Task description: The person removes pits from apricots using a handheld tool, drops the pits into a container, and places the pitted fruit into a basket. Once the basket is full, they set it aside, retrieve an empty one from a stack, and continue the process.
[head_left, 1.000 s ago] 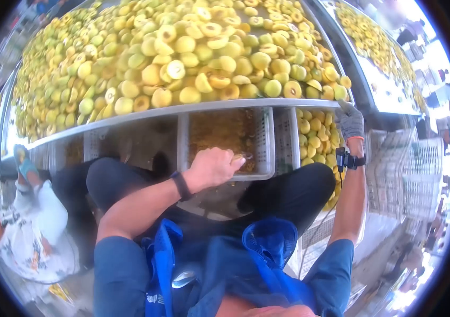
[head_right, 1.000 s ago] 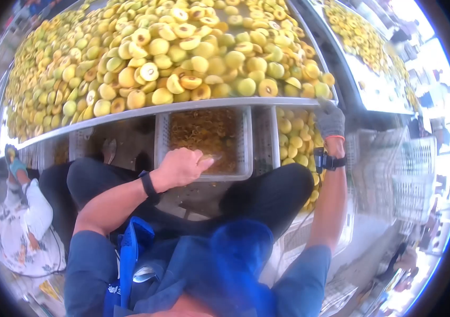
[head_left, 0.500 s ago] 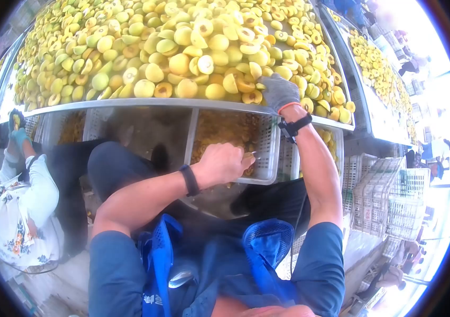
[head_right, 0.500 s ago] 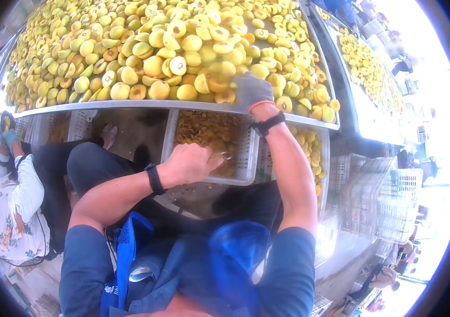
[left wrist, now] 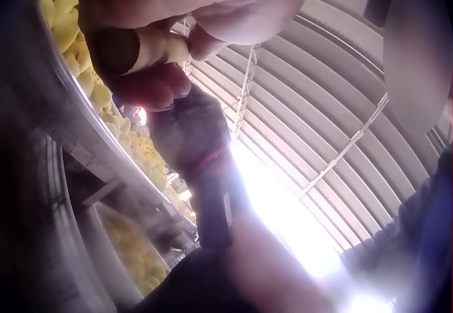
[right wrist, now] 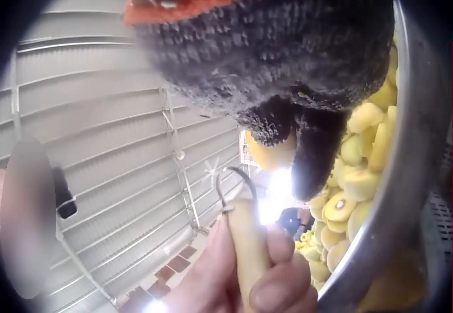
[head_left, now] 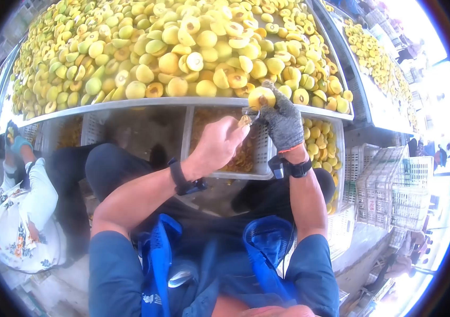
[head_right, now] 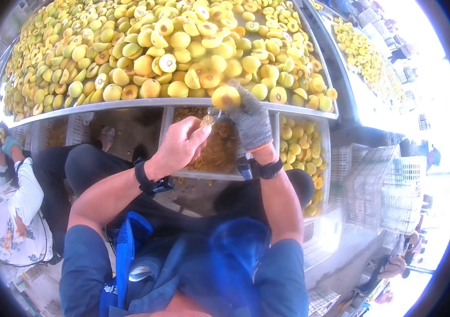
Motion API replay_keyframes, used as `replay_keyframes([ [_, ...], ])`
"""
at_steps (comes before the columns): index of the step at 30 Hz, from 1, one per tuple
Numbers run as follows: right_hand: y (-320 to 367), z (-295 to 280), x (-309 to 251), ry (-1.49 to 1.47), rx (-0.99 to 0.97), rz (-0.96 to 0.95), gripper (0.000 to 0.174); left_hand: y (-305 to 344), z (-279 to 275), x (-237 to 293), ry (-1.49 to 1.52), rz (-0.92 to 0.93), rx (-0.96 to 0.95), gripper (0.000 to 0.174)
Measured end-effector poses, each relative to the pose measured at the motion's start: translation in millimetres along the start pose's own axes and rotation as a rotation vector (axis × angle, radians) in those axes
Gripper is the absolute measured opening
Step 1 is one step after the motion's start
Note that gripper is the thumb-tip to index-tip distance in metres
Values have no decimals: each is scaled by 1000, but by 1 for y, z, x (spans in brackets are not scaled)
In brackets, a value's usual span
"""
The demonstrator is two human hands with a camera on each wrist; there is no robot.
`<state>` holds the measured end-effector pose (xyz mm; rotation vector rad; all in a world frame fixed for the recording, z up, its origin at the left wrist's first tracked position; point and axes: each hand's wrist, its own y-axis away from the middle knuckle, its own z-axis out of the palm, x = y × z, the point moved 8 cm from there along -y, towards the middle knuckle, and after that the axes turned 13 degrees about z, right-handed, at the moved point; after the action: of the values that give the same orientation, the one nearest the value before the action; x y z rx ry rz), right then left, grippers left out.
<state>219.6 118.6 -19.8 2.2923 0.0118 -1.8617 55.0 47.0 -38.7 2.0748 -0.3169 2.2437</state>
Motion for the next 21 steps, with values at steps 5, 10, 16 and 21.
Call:
replay_keyframes([
  [5,19,4,-18,271,22,-183,56,-6,3,-8,-104,72,62,29],
  [10,22,-1,-8,302,126,-105,58,-10,-1,-9,-141,99,119,26],
  [16,24,0,-19,419,-111,-138,54,-18,-13,13,-222,216,170,21],
  [21,23,6,-7,18,-145,11,52,-11,-1,-1,147,-82,103,20],
])
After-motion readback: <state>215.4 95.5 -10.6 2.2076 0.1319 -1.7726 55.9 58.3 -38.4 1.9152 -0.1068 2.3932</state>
